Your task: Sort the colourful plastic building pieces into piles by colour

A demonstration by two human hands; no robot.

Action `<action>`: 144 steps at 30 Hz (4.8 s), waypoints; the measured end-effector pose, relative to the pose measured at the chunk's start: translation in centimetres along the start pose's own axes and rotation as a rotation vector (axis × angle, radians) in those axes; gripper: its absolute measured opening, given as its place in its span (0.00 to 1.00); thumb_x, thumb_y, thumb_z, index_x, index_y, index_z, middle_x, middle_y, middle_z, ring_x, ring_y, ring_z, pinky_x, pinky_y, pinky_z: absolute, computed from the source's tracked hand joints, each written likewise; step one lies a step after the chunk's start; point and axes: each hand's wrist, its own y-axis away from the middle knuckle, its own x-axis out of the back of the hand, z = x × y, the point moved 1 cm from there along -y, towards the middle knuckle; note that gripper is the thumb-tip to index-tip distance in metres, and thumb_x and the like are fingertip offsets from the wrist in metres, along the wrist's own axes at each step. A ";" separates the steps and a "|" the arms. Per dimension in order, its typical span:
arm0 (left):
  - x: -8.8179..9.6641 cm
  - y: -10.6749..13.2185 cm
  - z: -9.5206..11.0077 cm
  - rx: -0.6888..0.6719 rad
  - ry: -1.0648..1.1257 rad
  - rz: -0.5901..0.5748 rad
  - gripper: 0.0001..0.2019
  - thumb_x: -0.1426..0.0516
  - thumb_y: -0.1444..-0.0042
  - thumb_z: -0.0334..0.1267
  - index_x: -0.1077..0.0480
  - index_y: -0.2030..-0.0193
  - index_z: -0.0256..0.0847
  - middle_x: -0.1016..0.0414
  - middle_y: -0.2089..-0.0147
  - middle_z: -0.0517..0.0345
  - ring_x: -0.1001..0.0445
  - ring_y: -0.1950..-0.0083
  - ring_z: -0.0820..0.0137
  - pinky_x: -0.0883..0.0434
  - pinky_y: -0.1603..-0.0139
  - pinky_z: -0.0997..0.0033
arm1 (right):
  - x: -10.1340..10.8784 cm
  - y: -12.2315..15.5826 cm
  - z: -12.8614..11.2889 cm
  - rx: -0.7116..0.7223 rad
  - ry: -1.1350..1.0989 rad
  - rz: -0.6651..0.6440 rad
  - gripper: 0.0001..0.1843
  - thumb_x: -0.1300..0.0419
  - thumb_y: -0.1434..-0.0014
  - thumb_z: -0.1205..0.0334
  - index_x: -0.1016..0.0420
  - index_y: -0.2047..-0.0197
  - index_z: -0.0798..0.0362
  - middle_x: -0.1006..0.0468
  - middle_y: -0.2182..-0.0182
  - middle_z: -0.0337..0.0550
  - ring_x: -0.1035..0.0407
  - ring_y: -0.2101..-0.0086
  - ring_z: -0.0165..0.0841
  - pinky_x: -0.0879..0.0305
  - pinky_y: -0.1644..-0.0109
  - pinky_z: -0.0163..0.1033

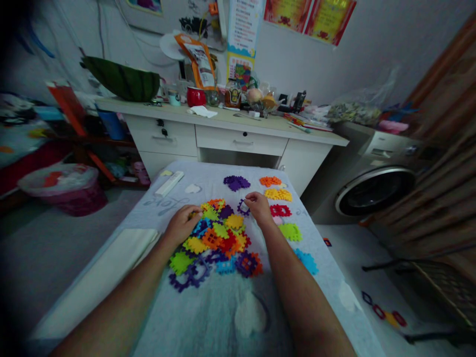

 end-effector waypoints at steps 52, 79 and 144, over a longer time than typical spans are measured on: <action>0.1 0.1 0.2 -0.012 -0.016 -0.001 0.10 0.49 0.42 0.42 0.28 0.63 0.43 0.24 0.58 0.54 0.27 0.53 0.64 0.31 0.48 0.62 | -1.4 -2.9 0.4 0.242 0.537 0.184 0.11 0.46 0.52 0.68 0.28 0.64 0.53 0.28 0.69 0.42 0.34 0.68 0.34 0.38 0.60 0.38; 0.0 0.2 -0.1 -0.017 -0.036 -0.008 0.11 0.49 0.41 0.42 0.28 0.62 0.43 0.24 0.58 0.54 0.27 0.52 0.63 0.31 0.48 0.61 | -2.9 -3.4 2.4 0.166 0.696 -0.157 0.28 0.40 0.50 0.71 0.30 0.43 0.57 0.23 0.62 0.44 0.30 0.63 0.34 0.36 0.53 0.39; 0.1 0.2 0.1 -0.012 -0.047 -0.014 0.09 0.48 0.42 0.41 0.27 0.62 0.43 0.24 0.58 0.55 0.26 0.54 0.64 0.31 0.49 0.62 | -6.3 -3.0 -0.4 0.087 0.037 -0.401 0.08 0.42 0.52 0.61 0.24 0.68 0.53 0.26 0.75 0.35 0.35 0.74 0.27 0.40 0.69 0.31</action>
